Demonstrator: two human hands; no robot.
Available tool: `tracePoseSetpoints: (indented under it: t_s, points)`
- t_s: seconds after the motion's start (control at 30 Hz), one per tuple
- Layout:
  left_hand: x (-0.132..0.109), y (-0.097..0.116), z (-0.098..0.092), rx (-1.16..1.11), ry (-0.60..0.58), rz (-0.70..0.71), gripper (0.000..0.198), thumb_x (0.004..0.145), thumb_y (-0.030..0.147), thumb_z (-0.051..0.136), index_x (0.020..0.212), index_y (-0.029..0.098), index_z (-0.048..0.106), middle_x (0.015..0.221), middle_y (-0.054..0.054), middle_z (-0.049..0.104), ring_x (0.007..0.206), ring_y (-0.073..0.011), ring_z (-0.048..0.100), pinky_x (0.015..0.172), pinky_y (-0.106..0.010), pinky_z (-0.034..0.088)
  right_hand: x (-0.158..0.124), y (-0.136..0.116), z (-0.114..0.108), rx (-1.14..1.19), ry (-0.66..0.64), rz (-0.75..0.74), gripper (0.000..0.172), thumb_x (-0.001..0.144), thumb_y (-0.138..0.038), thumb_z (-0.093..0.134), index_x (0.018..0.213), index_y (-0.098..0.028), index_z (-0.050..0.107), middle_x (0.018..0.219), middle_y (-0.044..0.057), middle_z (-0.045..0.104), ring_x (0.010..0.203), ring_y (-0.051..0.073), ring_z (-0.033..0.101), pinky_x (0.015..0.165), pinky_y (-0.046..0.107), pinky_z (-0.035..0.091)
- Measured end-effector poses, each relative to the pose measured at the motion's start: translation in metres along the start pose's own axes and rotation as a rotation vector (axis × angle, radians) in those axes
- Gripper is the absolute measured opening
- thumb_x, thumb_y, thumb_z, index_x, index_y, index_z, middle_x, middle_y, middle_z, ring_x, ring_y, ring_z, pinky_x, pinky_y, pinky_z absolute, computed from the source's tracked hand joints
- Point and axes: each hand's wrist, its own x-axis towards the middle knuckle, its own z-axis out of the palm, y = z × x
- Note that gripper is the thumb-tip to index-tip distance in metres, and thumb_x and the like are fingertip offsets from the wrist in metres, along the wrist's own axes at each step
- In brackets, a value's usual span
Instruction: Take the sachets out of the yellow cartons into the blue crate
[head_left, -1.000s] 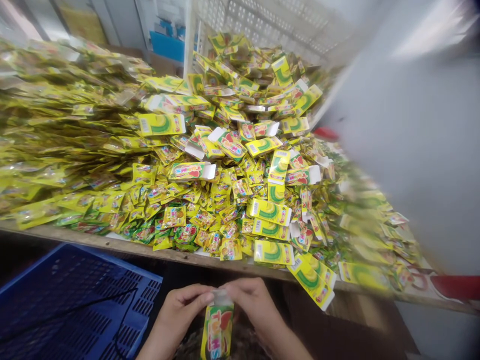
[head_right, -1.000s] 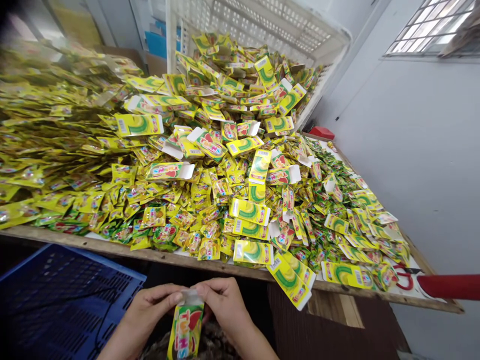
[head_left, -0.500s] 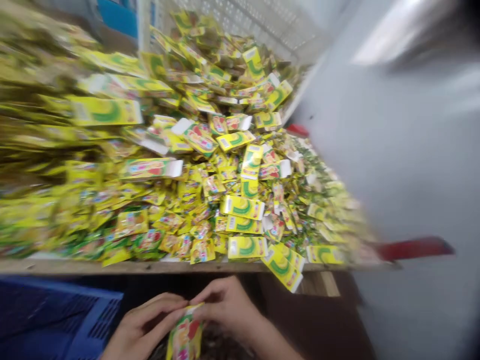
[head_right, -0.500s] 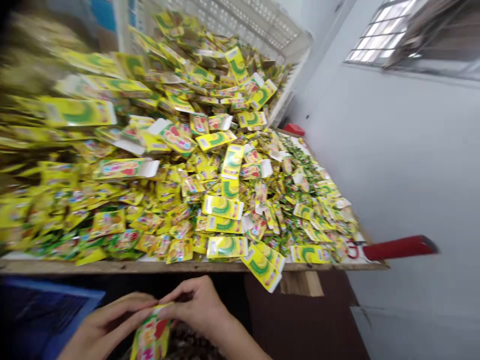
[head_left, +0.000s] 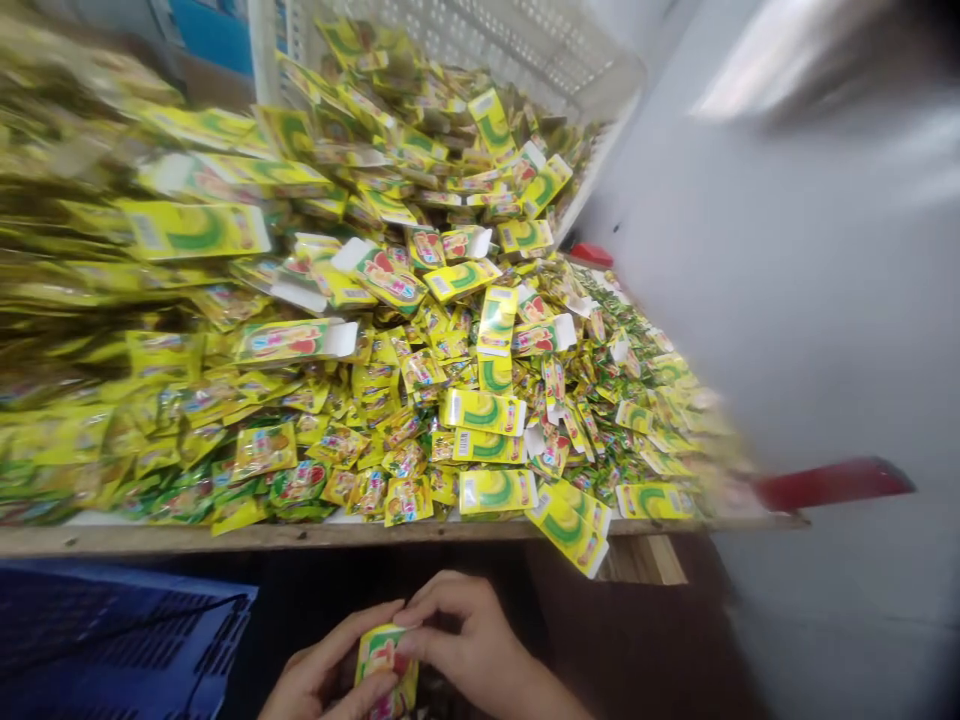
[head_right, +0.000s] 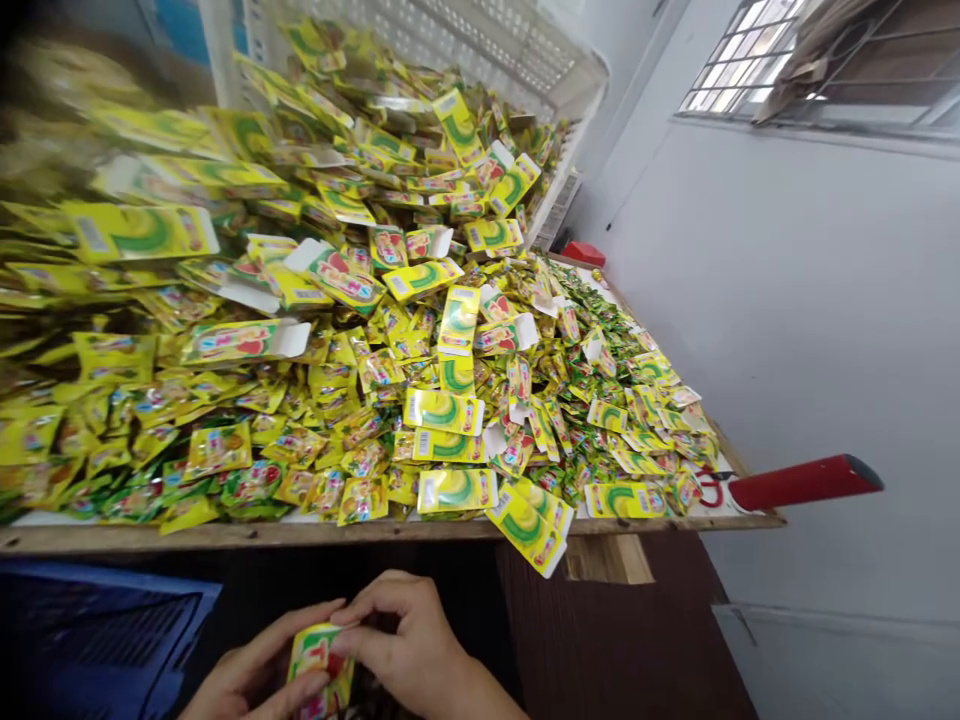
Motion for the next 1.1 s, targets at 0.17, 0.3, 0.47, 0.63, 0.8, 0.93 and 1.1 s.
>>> tracePoseSetpoints:
  t_s: [0.17, 0.3, 0.47, 0.63, 0.8, 0.93, 1.1]
  points:
    - [-0.003, 0.017, 0.005, -0.056, 0.065, 0.012, 0.038, 0.086, 0.044, 0.064, 0.121, 0.030, 0.062, 0.121, -0.003, 0.067, 0.111, -0.0220, 0.063, 0.094, -0.023, 0.050, 0.007, -0.007, 0.003, 0.042, -0.024, 0.071, 0.017, 0.075, -0.027, 0.076, 0.090, -0.018, 0.074, 0.083, 0.002, 0.070, 0.074, 0.014, 0.062, 0.067, 0.023, 0.045]
    - [-0.005, 0.022, 0.004, -0.132, 0.073, -0.007, 0.041, 0.087, 0.042, 0.063, 0.125, 0.028, 0.057, 0.120, -0.005, 0.067, 0.109, -0.0223, 0.064, 0.093, -0.026, 0.050, 0.019, -0.018, -0.001, -0.057, -0.044, 0.109, 0.012, 0.074, -0.027, 0.075, 0.077, -0.015, 0.077, 0.073, 0.004, 0.071, 0.067, 0.014, 0.061, 0.063, 0.023, 0.044]
    - [-0.006, 0.026, 0.006, -0.167, 0.024, 0.024, 0.042, 0.086, 0.037, 0.065, 0.126, 0.028, 0.053, 0.117, -0.005, 0.069, 0.108, -0.0225, 0.064, 0.092, -0.027, 0.050, 0.031, -0.036, -0.015, -0.141, -0.244, 0.232, 0.019, 0.076, -0.033, 0.072, 0.081, -0.015, 0.078, 0.062, 0.001, 0.066, 0.050, 0.010, 0.053, 0.049, 0.021, 0.039]
    - [-0.003, 0.033, 0.009, -0.168, -0.008, 0.062, 0.044, 0.087, 0.035, 0.063, 0.129, 0.029, 0.050, 0.108, -0.004, 0.071, 0.101, -0.0222, 0.066, 0.090, -0.028, 0.050, 0.036, -0.050, -0.024, -0.215, -0.353, 0.062, 0.019, 0.075, -0.037, 0.076, 0.080, -0.019, 0.079, 0.071, 0.002, 0.070, 0.062, 0.012, 0.058, 0.059, 0.023, 0.043]
    - [-0.002, 0.039, 0.011, -0.207, -0.009, 0.065, 0.043, 0.085, 0.035, 0.065, 0.126, 0.027, 0.055, 0.108, -0.005, 0.072, 0.101, -0.0234, 0.067, 0.090, -0.029, 0.051, 0.039, -0.039, -0.029, -0.116, -0.366, 0.234, 0.029, 0.074, -0.044, 0.076, 0.077, -0.015, 0.078, 0.057, 0.000, 0.061, 0.045, 0.009, 0.050, 0.043, 0.019, 0.039]
    - [-0.001, 0.040, 0.012, -0.261, -0.046, 0.066, 0.046, 0.086, 0.034, 0.065, 0.130, 0.029, 0.051, 0.117, -0.005, 0.070, 0.108, -0.0236, 0.065, 0.096, -0.031, 0.049, 0.040, -0.032, -0.030, -0.015, -0.333, 0.346, 0.032, 0.072, -0.044, 0.077, 0.078, -0.013, 0.077, 0.051, 0.000, 0.060, 0.043, 0.011, 0.053, 0.043, 0.021, 0.044]
    - [0.000, 0.028, 0.010, -0.191, 0.012, 0.047, 0.042, 0.086, 0.037, 0.065, 0.126, 0.028, 0.057, 0.118, -0.005, 0.069, 0.109, -0.0241, 0.064, 0.095, -0.029, 0.050, 0.031, -0.030, -0.016, -0.183, -0.173, 0.171, 0.021, 0.073, -0.036, 0.076, 0.073, -0.015, 0.077, 0.055, 0.000, 0.062, 0.048, 0.009, 0.051, 0.047, 0.020, 0.037]
